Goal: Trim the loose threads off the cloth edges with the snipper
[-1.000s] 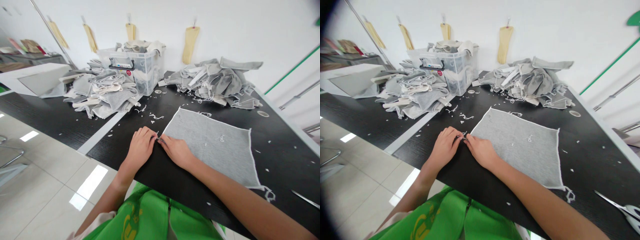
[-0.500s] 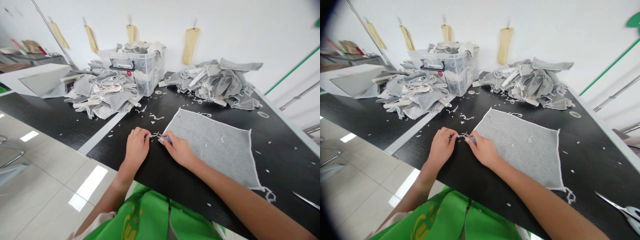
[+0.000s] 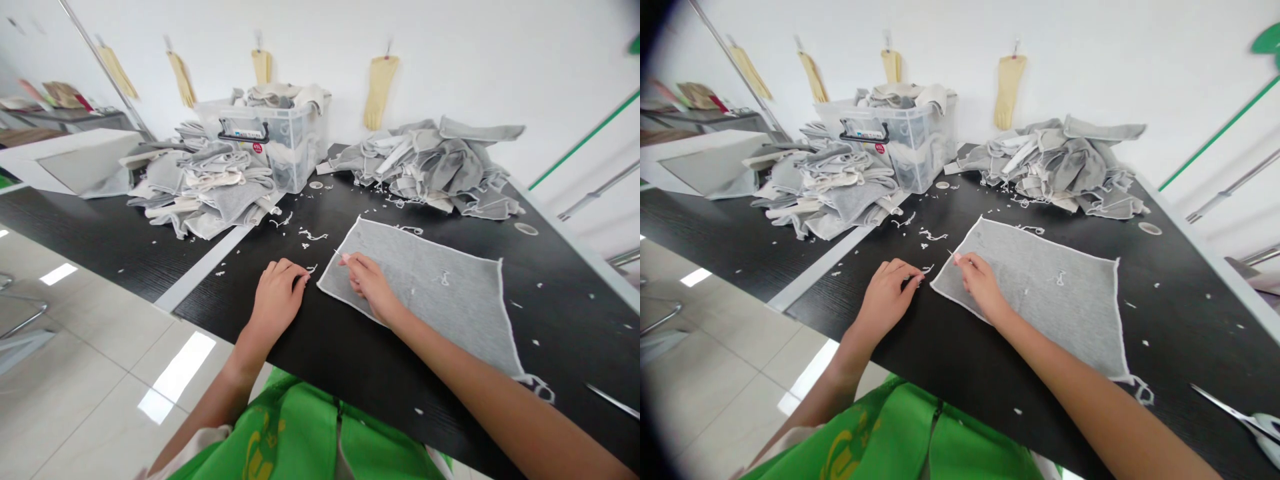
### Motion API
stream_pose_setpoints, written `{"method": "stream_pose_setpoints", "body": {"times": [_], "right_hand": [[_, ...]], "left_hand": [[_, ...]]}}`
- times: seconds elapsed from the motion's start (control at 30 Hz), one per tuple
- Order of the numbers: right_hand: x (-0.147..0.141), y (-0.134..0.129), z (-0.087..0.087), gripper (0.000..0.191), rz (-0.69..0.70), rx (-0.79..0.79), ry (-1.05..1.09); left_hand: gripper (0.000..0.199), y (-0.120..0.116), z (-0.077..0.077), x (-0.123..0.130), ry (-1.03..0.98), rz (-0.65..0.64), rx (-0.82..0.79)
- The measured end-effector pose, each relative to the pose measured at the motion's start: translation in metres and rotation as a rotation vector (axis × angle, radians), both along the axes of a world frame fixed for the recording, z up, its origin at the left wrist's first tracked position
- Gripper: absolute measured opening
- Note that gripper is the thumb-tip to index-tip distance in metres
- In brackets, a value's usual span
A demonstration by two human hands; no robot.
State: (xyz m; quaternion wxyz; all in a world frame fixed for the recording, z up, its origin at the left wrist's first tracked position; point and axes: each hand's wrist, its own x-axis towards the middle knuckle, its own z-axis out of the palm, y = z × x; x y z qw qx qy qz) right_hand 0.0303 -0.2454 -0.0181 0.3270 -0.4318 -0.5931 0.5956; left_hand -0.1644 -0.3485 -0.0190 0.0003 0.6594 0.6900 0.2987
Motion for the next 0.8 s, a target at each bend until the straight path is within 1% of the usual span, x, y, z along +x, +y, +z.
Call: {"method": "stream_pose_setpoints", "body": {"times": [0.1,0.17,0.23,0.33,0.4,0.47,0.5,0.57,0.67,0.73,0.8], "right_hand": [[0.003,0.000,0.005,0.044,0.003,-0.095,0.018],[0.007,0.002,0.010,0.044,0.019,-0.135,0.014],[0.013,0.004,0.018,0.044,0.049,-0.140,-0.005],[0.025,0.010,0.034,0.043,0.087,-0.112,-0.043],[0.033,0.019,0.045,0.044,0.086,-0.077,-0.063],[0.041,0.033,0.053,0.044,0.067,0.004,-0.098],[0.044,0.042,0.055,0.045,0.047,0.063,-0.125],[0.049,0.064,0.055,0.045,-0.013,0.201,-0.195],[0.050,0.102,0.046,0.045,-0.121,0.372,-0.306],[0.048,0.127,0.038,0.046,-0.185,0.451,-0.382],[0.044,0.148,0.030,0.044,-0.233,0.510,-0.460]], "left_hand": [[0.023,-0.001,0.006,-0.004,-0.007,-0.002,0.027],[0.025,-0.002,0.013,-0.007,-0.001,-0.035,0.022],[0.025,0.000,0.022,-0.010,0.018,-0.087,0.005],[0.025,0.012,0.038,-0.015,0.048,-0.175,-0.023],[0.022,0.028,0.049,-0.017,0.048,-0.217,-0.039],[0.020,0.054,0.056,-0.019,0.022,-0.250,-0.056],[0.019,0.071,0.057,-0.019,-0.001,-0.269,-0.068],[0.019,0.111,0.055,-0.019,-0.095,-0.310,-0.104],[0.019,0.178,0.042,-0.013,-0.291,-0.321,-0.134],[0.021,0.219,0.030,-0.005,-0.352,-0.275,-0.120],[0.025,0.251,0.017,0.005,-0.383,-0.211,-0.119]]}}
